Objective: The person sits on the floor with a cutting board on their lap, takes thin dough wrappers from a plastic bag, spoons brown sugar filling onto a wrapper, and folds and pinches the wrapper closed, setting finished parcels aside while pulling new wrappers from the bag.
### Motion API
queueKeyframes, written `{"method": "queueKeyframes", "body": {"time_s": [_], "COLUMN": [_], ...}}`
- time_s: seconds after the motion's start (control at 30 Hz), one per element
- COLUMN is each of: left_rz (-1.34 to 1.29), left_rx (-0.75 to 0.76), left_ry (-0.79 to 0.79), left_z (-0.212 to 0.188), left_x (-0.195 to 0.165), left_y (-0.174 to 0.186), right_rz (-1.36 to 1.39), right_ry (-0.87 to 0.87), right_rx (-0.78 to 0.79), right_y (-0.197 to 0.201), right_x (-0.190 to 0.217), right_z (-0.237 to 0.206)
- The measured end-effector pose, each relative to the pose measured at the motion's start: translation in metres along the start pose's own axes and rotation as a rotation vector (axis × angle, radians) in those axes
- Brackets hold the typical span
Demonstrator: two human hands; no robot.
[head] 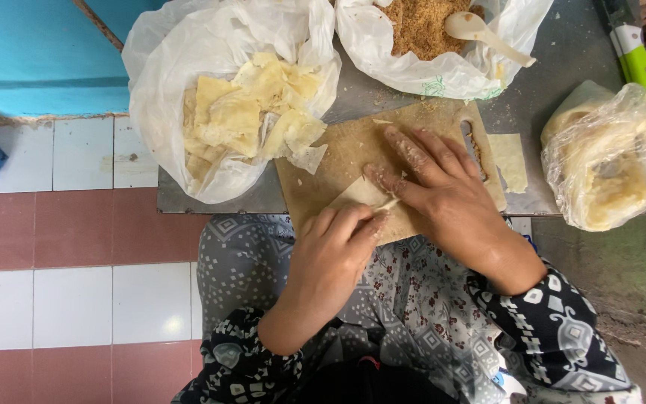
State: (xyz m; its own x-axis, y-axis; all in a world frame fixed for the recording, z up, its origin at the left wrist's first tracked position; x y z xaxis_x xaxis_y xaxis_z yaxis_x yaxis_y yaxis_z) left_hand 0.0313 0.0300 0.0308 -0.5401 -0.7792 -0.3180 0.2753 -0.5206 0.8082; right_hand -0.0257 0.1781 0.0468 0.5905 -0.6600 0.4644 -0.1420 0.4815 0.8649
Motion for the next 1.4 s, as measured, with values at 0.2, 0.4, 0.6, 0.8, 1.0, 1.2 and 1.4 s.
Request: {"method": "queueKeyframes", "body": {"time_s": [0.2, 0.4, 0.6, 0.8, 1.0, 1.2, 1.4], "left_rz": [0.103, 0.203, 0.108, -0.114, 0.005, 0.196, 0.033], "left_rx": [0.028, 0.076, 0.023, -0.037, -0.183, -0.076, -0.161], "left_ry": [0.114, 0.057, -0.162, -0.113, 0.185, 0.177, 0.165], "left_z": [-0.001, 0.011, 0.005, -0.011, -0.005, 0.037, 0.043], "left_x": [0.005, 0.001, -0.010, -0.004, 0.045, 0.081, 0.072], "left_y": [-0.011, -0.015, -0.002, -0.002, 0.006, 0.026, 0.033], "right_rz": [-0.306, -0.295, -0.331, 0.255, 0.139, 0.186, 0.673], "right_ry": [-0.064, -0.071, -0.001, -0.184, -0.197, -0.194, -0.235], "right_rx": [0.135, 0.141, -0.009, -0.374, -0.353, -0.566, -0.699], "right_y": [0.008, 0.009, 0.012, 0.026, 0.004, 0.024, 0.024], "right_x": [-0.004, -0.013, -0.013, -0.001, 0.014, 0.013, 0.008], "right_z": [-0.003, 0.009, 0.005, -0.033, -0.054, -0.071, -0.078]}}
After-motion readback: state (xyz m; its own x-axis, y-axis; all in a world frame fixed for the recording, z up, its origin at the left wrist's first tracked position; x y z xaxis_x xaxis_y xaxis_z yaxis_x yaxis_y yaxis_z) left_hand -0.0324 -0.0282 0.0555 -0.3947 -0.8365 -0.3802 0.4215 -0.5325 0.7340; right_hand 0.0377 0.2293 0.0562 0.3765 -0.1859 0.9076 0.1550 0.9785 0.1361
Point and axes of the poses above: each hand's wrist, its own z-axis towards the middle knuckle, its own y-axis out of the back of the hand, x = y × z, the point moved 6 cm from there along z, towards the middle knuckle, and after that the axes turned 13 degrees about z, right-handed, at the moved point
